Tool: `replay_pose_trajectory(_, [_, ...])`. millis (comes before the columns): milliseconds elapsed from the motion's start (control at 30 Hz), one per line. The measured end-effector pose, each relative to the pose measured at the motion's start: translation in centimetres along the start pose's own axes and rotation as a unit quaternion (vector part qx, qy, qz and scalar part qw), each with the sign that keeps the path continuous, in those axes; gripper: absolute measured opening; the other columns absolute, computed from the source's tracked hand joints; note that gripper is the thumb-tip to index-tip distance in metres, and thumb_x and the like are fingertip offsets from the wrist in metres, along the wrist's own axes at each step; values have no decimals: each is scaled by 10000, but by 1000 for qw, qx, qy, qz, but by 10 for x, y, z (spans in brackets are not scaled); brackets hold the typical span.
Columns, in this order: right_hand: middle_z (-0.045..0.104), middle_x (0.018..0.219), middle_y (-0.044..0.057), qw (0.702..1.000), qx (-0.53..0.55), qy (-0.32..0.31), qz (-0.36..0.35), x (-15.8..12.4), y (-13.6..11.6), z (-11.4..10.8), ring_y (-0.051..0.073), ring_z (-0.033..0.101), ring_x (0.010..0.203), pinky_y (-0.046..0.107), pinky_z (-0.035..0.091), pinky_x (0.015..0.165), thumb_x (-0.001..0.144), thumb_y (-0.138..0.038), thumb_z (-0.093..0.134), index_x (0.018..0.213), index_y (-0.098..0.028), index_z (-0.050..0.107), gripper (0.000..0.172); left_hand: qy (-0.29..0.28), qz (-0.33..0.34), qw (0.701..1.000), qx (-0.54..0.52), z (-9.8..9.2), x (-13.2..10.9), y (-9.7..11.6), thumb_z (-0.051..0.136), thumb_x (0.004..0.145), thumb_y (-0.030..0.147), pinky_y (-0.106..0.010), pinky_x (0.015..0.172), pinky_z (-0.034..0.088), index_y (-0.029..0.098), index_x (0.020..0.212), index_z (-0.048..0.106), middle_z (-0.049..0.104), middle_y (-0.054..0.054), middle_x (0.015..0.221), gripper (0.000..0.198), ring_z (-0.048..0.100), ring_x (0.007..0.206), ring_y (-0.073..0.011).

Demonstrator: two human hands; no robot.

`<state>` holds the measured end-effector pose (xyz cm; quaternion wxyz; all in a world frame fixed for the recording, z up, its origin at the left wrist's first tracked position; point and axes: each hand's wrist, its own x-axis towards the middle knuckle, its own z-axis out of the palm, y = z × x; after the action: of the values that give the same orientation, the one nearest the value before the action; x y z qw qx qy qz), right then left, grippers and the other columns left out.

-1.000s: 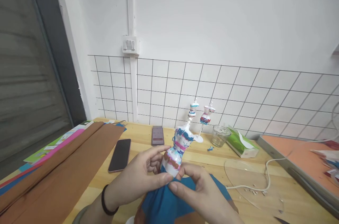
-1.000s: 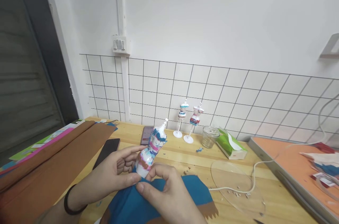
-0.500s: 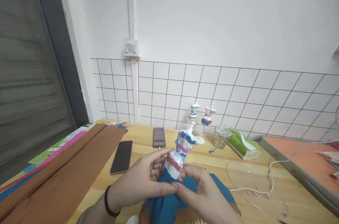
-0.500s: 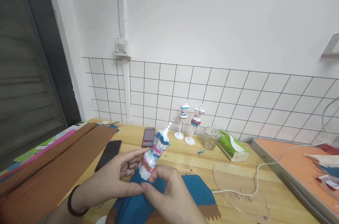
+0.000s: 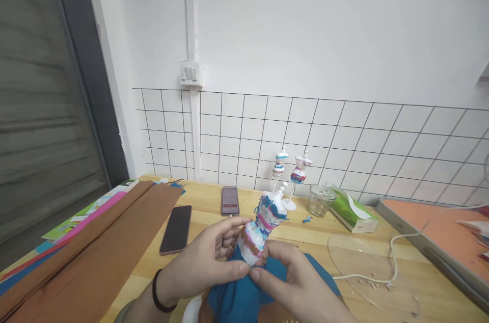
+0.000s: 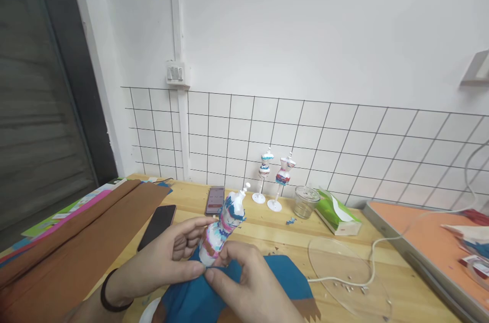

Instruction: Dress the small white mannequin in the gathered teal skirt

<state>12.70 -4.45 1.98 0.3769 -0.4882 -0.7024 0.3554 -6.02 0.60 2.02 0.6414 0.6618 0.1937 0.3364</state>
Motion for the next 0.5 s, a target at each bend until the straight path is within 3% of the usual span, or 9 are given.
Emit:
replay_pose_trajectory(300, [651,863,27,999,-19,29,11,-5,11,-4,195,587,832,310,486,736,729,-415,632,825,-216,651,221,-1,-16,999,-41,-4,2,-1,718,685,145,-433,990,358,192,1236,452,532,-137,1272,614,506,1150,-251])
replay_pose_trajectory(500, [665,817,12,999,-22,-1,-33,-8,7,-7,190,605,829,303,502,729,771,-409,594,811,-245,684,191,-10,-21,999,-42,-4,2,2,716,683,127,-431,987,359,200,1248,447,525,-134,1278,631,483,1173,-255])
